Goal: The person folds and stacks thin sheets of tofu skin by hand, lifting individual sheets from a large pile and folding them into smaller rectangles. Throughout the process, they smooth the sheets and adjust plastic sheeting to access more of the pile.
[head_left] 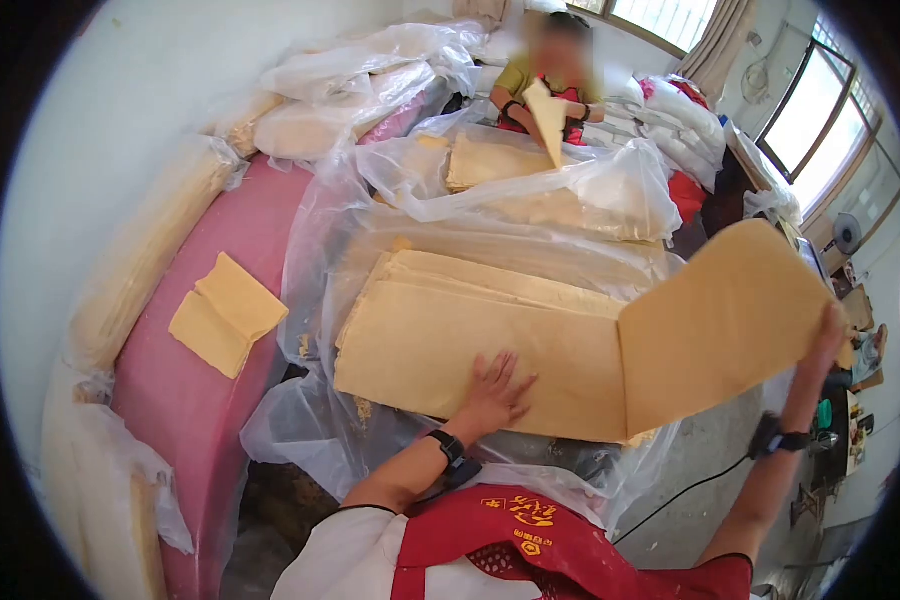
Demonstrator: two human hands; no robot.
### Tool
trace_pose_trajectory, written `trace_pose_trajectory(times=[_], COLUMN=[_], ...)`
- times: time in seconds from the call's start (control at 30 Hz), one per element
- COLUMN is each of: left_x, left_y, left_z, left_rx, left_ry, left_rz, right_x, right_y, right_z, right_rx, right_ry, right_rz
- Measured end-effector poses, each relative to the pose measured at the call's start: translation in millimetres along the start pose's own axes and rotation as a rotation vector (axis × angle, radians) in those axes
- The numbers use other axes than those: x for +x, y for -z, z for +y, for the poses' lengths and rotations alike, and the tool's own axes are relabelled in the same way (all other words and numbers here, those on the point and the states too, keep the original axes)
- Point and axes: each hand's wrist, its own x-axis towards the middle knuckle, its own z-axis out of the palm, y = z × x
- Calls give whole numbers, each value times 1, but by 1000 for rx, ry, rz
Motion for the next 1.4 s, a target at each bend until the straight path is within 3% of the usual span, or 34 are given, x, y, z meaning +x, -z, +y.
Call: trace_pose_trajectory(times=[0.03, 0.07, 0.17, 0.23, 0.33, 0.5, 0.7, 0.8, 0.93, 1.07, 1.1, 1.13, 1.17, 1.3, 1.4], left_x=[1, 1, 1, 1, 2, 6, -22, -41, -75, -120, -130, -131, -129, -93, -64], left_y=[-1, -1, -2, 3, 15, 42, 50, 61, 109, 131, 133, 138, 140, 160, 181], left_z=[0, 0, 1, 1, 1, 4, -15, -37, -81, -143, -154, -158, -162, -151, -150], left_rx=[-4, 19, 24, 12, -8, 27, 111, 18, 16, 217, 312, 404, 404, 176, -155], left_ry=[-5, 3, 5, 5, -12, -22, -184, -168, 8, 171, 285, 395, 388, 565, 582], left_rz=[0, -27, -49, -44, -104, -301, -210, -141, -185, -128, -7, 117, 118, 437, 628], right_x=[-5, 6, 28, 24, 58, 151, 213, 155, 90, 78, 79, 80, 83, 85, -28], right_y=[-12, -2, 21, 8, 17, 111, 192, 143, 85, 51, 48, 48, 49, 44, -60], right_z=[-45, -62, -94, -115, -121, -119, -124, -158, -169, -153, -149, -139, -121, -29, -1], right_rx=[182, 176, 37, -223, -252, -519, -859, -2265, -2029, -1030, -782, -782, -843, -1079, -597], right_ry=[-85, -83, -18, 120, 103, 248, 535, 950, 714, 350, 264, 259, 371, 831, 552], right_rz=[20, 26, 67, 157, 198, 186, 138, 366, 208, 296, 312, 318, 280, 94, -45])
